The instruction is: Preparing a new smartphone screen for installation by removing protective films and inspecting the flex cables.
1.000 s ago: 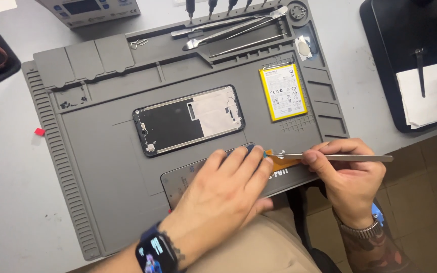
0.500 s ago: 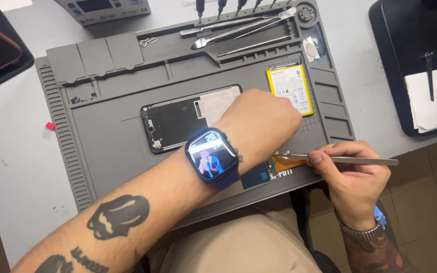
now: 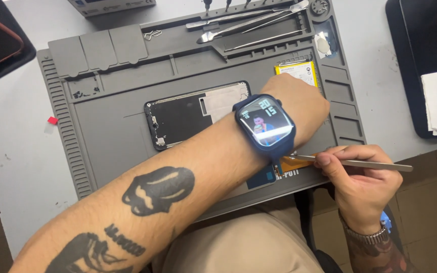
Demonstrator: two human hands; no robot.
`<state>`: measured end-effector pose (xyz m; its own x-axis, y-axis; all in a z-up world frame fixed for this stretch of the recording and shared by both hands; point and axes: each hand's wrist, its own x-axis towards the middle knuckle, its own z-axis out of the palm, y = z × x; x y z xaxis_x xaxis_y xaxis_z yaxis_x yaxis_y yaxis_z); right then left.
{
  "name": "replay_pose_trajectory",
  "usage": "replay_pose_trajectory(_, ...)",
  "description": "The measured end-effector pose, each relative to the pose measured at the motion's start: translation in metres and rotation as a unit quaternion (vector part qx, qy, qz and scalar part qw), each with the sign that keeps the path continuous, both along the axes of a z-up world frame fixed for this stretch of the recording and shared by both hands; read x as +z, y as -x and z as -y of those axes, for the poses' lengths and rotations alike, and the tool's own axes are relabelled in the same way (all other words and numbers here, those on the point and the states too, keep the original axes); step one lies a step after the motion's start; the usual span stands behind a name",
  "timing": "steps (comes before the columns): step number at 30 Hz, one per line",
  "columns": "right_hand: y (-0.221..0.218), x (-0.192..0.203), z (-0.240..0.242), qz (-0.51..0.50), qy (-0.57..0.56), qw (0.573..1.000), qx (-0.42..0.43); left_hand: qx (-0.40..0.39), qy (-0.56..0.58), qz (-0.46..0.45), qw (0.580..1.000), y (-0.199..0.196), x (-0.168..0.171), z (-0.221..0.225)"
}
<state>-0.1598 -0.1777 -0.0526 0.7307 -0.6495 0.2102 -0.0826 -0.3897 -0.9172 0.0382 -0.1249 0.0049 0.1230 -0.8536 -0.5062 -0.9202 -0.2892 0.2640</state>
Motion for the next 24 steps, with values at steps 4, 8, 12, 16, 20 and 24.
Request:
replay_pose_trajectory(4, 0.004, -0.007, 0.003, 0.014, 0.012, 1.0, 0.004, 0.003, -0.015, -0.001, 1.0, 0.003, -0.001, 0.006)
replay_pose_trajectory(8, 0.01, -0.015, 0.007, 0.029, 0.027, 0.999, 0.013, 0.001, -0.028, 0.013, 1.0, 0.006, -0.004, 0.013)
replay_pose_trajectory(12, 0.013, -0.021, 0.009, 0.051, 0.036, 0.998, 0.02, -0.001, -0.014, 0.025, 1.0, 0.008, -0.009, 0.016)
replay_pose_trajectory(16, 0.016, -0.026, 0.012, 0.065, 0.054, 0.996, 0.026, -0.023, -0.028, 0.035, 0.999, 0.009, -0.004, 0.018)
replay_pose_trajectory(20, 0.016, -0.028, 0.012, 0.082, 0.06, 0.994, 0.04, -0.02, -0.034, 0.032, 0.999, 0.01, -0.006, 0.021)
replay_pose_trajectory(24, 0.016, -0.029, 0.012, 0.09, 0.07, 0.993, 0.042, -0.009, -0.03, 0.042, 0.999, 0.012, -0.008, 0.021)
